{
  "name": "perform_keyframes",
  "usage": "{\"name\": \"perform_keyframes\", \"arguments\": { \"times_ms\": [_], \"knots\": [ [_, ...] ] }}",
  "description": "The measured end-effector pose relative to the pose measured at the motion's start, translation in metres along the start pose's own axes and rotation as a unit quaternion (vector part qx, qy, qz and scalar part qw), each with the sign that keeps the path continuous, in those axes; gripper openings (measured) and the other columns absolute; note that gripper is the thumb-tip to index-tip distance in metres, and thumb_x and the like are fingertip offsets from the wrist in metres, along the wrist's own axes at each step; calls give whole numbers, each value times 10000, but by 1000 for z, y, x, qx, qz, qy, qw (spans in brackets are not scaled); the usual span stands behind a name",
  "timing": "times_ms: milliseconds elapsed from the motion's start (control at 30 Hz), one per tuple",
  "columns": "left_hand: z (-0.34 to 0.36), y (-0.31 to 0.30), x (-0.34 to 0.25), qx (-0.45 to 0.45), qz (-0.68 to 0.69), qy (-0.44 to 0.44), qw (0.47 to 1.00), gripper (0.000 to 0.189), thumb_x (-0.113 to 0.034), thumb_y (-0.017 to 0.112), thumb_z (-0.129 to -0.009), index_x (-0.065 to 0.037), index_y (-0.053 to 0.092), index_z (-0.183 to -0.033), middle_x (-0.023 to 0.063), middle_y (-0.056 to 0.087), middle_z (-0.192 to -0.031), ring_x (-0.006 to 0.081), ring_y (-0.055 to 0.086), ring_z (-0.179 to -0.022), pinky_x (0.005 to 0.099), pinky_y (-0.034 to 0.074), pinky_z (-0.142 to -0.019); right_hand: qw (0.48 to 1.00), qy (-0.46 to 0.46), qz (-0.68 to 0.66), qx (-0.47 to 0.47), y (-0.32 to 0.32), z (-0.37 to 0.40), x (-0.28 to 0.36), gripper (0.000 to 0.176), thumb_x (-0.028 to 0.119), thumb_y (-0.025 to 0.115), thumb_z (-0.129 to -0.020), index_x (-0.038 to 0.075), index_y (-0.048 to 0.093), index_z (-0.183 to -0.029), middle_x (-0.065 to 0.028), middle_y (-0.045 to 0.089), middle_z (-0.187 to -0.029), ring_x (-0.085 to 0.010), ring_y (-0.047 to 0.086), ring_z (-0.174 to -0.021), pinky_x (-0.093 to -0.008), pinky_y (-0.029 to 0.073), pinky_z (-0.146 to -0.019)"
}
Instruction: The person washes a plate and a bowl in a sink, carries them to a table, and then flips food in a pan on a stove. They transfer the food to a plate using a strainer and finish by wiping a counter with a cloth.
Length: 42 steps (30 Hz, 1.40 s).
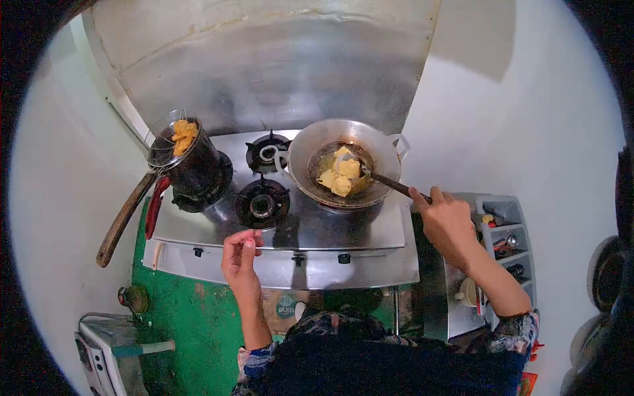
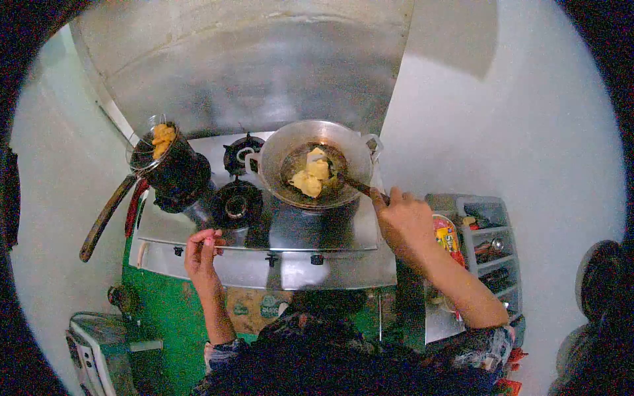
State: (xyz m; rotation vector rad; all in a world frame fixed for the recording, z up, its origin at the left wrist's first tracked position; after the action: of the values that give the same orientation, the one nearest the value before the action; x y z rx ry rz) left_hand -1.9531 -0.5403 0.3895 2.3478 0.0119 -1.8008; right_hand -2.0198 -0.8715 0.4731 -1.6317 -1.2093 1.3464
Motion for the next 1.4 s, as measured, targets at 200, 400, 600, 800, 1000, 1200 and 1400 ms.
{"name": "perform_keyframes", "arguments": {
  "times_ms": [200, 400, 600, 800, 1000, 1200, 1400],
  "knots": [
    [1, 1, -11, 0, 5, 11, 1000, 137, -144, 556, -896, -40, 579, -982, 80, 644, -954, 122, 572, -803, 238, 441, -675, 999, -42, 11, -20, -11, 2, 19, 389, 124, 506, -823, 49, 517, -1204, -136, 559, -791, -268, 588, -666, -368, 482, -488],
    [3, -2, -19, -4, 11, 18, 1000, 141, -145, 558, -895, -34, 578, -980, 86, 644, -956, 130, 580, -806, 239, 442, -674, 995, -66, 68, -23, -28, 3, 40, 410, 135, 532, -797, 34, 529, -1193, -99, 535, -788, -219, 571, -684, -319, 478, -523],
    [7, -11, -28, -18, 27, 40, 999, 155, -156, 567, -894, -31, 578, -985, 95, 641, -958, 134, 588, -802, 237, 444, -667, 995, -69, 78, -4, -18, 3, 50, 441, 152, 535, -789, 59, 519, -1220, -92, 521, -819, -208, 564, -709, -316, 483, -559],
    [7, -14, -27, -25, 18, 41, 999, 168, -164, 584, -884, -29, 580, -984, 96, 644, -953, 136, 593, -803, 239, 443, -659, 998, -39, 47, -35, -26, 1, 40, 442, 126, 544, -776, 74, 527, -1214, -97, 510, -797, -230, 566, -698, -336, 489, -534],
    [5, -15, -21, -29, 14, 32, 999, 165, -160, 582, -884, -28, 580, -984, 97, 640, -958, 133, 589, -803, 237, 441, -659, 998, -17, -2, -53, -33, 15, 19, 435, 86, 545, -759, 104, 555, -1193, -95, 503, -789, -234, 562, -679, -342, 485, -500],
    [4, 0, -21, -9, 15, 23, 1000, 138, -127, 559, -890, -29, 579, -984, 94, 639, -962, 129, 582, -809, 239, 445, -666, 999, -35, 10, -39, -4, 11, 25, 322, 115, 539, -824, 80, 554, -1144, -90, 538, -755, -249, 577, -680, -350, 486, -485],
    [2, 1, -18, -4, 11, 13, 1000, 136, -129, 560, -891, -31, 579, -984, 87, 641, -962, 128, 578, -816, 237, 444, -678, 994, -71, 27, -75, 23, -1, 21, 347, 110, 541, -819, 29, 532, -1156, -99, 548, -774, -241, 569, -679, -334, 485, -519]
  ]
}}
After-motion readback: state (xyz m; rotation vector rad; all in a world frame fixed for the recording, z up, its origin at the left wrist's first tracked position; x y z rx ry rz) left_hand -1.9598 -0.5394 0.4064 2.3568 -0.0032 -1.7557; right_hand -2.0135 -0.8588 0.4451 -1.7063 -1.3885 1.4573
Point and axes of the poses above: each hand's wrist, its own z-axis away from the middle knuckle, its own y-axis out of the palm, x = y × z, the point moved 7 cm from there along -z, towards the middle knuckle
